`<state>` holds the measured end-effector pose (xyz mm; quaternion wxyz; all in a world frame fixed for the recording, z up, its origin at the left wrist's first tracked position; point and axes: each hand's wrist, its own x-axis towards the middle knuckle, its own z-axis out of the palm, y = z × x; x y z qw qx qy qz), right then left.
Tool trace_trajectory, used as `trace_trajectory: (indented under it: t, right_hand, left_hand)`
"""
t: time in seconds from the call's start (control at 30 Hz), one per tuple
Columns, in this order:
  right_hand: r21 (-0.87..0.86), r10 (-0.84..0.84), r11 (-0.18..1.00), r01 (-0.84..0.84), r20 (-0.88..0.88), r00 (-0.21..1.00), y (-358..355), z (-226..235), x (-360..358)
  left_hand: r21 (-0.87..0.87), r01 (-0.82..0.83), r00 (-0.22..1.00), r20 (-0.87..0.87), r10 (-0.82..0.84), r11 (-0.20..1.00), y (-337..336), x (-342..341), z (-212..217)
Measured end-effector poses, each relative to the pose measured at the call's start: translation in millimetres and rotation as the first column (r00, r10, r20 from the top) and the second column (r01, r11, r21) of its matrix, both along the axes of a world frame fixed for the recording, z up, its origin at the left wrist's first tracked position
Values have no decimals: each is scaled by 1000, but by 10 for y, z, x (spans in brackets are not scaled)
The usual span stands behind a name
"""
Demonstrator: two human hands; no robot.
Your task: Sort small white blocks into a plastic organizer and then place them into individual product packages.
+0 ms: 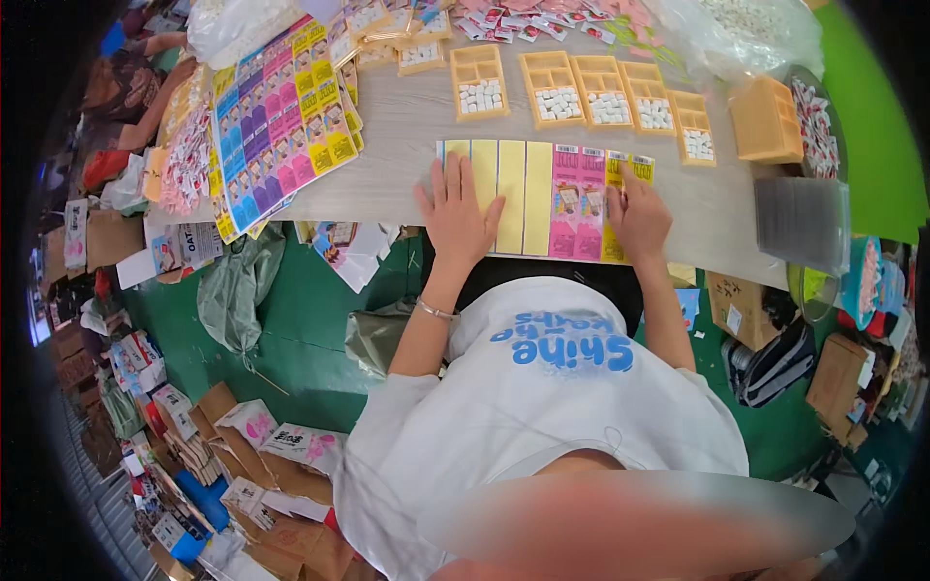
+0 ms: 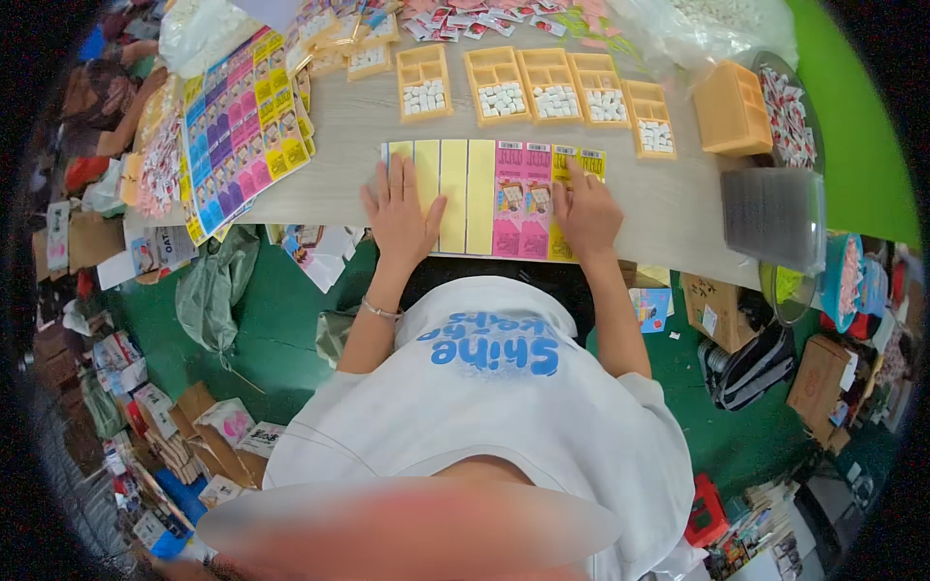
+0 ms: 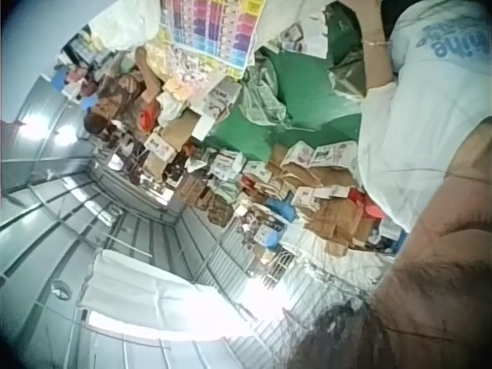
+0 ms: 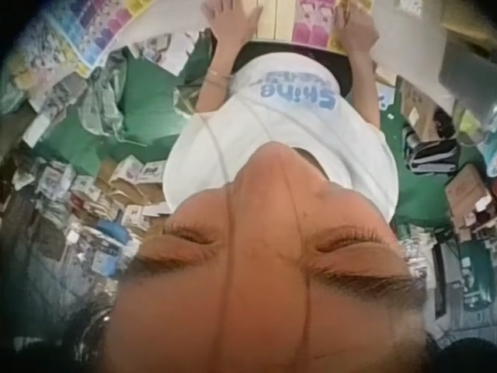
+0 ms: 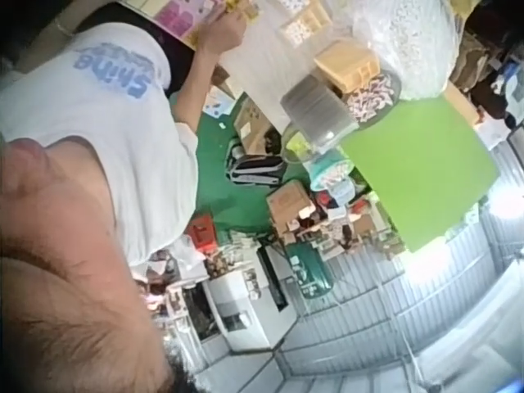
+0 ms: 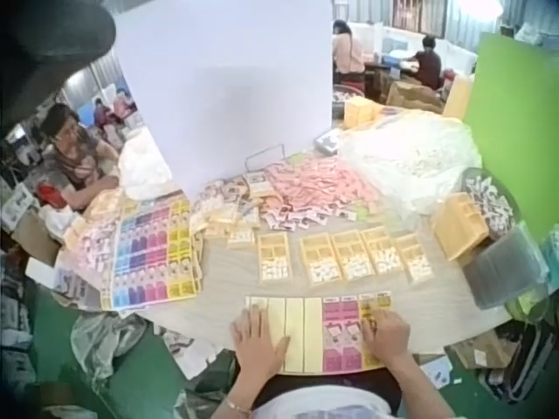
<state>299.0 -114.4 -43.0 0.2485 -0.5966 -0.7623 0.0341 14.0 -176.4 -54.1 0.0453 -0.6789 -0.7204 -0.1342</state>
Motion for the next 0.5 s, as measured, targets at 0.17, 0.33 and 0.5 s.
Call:
trace_trajectory:
  t: [0.17, 0.33, 0.5]
  right_hand:
    - [-53, -102, 992, 111, 144, 984, -281, -129, 51]
    - [-100, -142, 984, 146, 45, 989, -217, -66, 67]
    - [-172, -200, 962, 212, 82, 976, -74, -14, 177]
  left_hand:
    - [3, 67, 998, -19, -67, 998, 31, -29, -36]
    - [-9, 104, 994, -30, -104, 995, 132, -21, 26]
    - [-349, 41, 999, 39, -29, 936, 604, 190, 586]
